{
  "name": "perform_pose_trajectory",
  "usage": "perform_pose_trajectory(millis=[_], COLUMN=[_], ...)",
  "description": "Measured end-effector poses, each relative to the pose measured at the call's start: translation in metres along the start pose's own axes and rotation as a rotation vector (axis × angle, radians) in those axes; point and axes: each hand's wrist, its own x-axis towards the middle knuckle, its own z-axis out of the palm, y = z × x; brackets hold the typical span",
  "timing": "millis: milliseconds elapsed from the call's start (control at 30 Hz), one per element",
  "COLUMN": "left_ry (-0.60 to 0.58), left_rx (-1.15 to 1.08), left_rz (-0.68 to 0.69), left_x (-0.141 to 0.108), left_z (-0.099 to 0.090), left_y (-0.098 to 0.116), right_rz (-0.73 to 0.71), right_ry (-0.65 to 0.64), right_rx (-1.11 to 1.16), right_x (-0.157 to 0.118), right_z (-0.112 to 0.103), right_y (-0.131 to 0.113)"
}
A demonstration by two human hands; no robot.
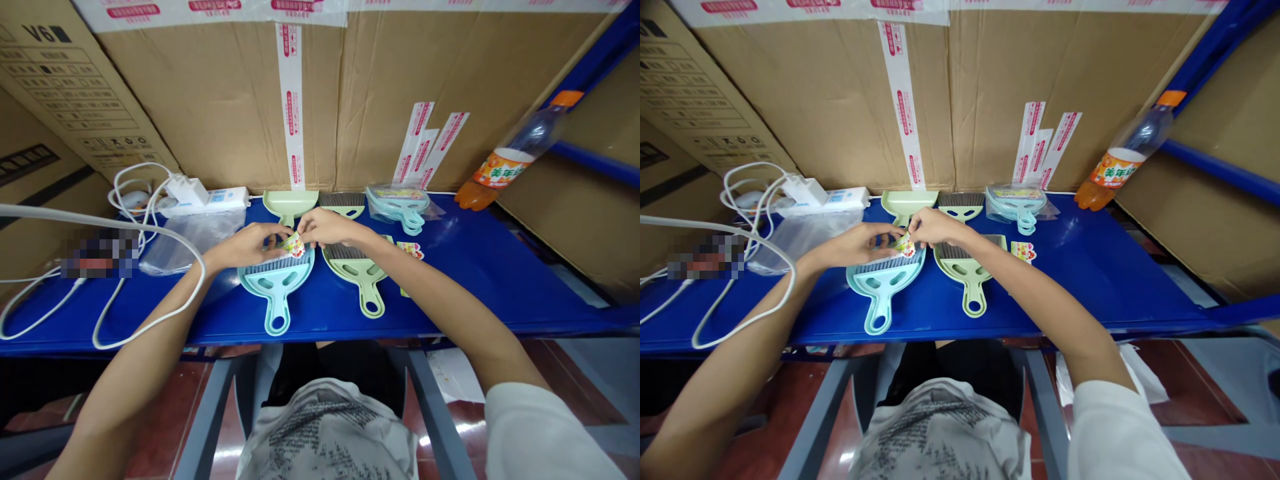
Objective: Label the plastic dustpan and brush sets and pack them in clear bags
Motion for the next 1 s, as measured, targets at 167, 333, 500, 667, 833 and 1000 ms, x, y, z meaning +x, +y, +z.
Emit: perform_pose_trajectory(millis=[167, 333, 500, 667, 833, 1000], left_ry=[0.017, 0.045, 0.077, 0.066, 0.099, 0.114], left_rx=[0.016, 0.001, -0.055, -0.081, -0.084, -0.118], left_rz=[0.027, 0.016, 0.002, -0.019, -0.024, -0.004], left_x=[0.0008, 0.0018, 0.0032, 0.0041, 0.0039, 0.0040], left_z=[0.0012, 0.0009, 0.0019, 0.0050, 0.0045, 0.0035], left_y=[-0.0011, -0.0034, -0.0037, -0.0051, -0.0068, -0.0064], right_rz=[0.097, 0.159, 0.152, 0.185, 0.197, 0.194], right_ry=[-0.023, -0.025, -0.028, -0.143, -0.109, -0.189], right_rx=[0.078, 0.224, 0.351, 0.297, 0.128, 0.082], right_x=[-0.0038, -0.0019, 0.0006, -0.0006, -0.0018, -0.0004], right_z=[0.0014, -0.0006, -0.0023, -0.0010, -0.0028, -0.0061], right_y=[-0.0027, -0.0037, -0.0048, -0.0031, -0.0031, -0.0011])
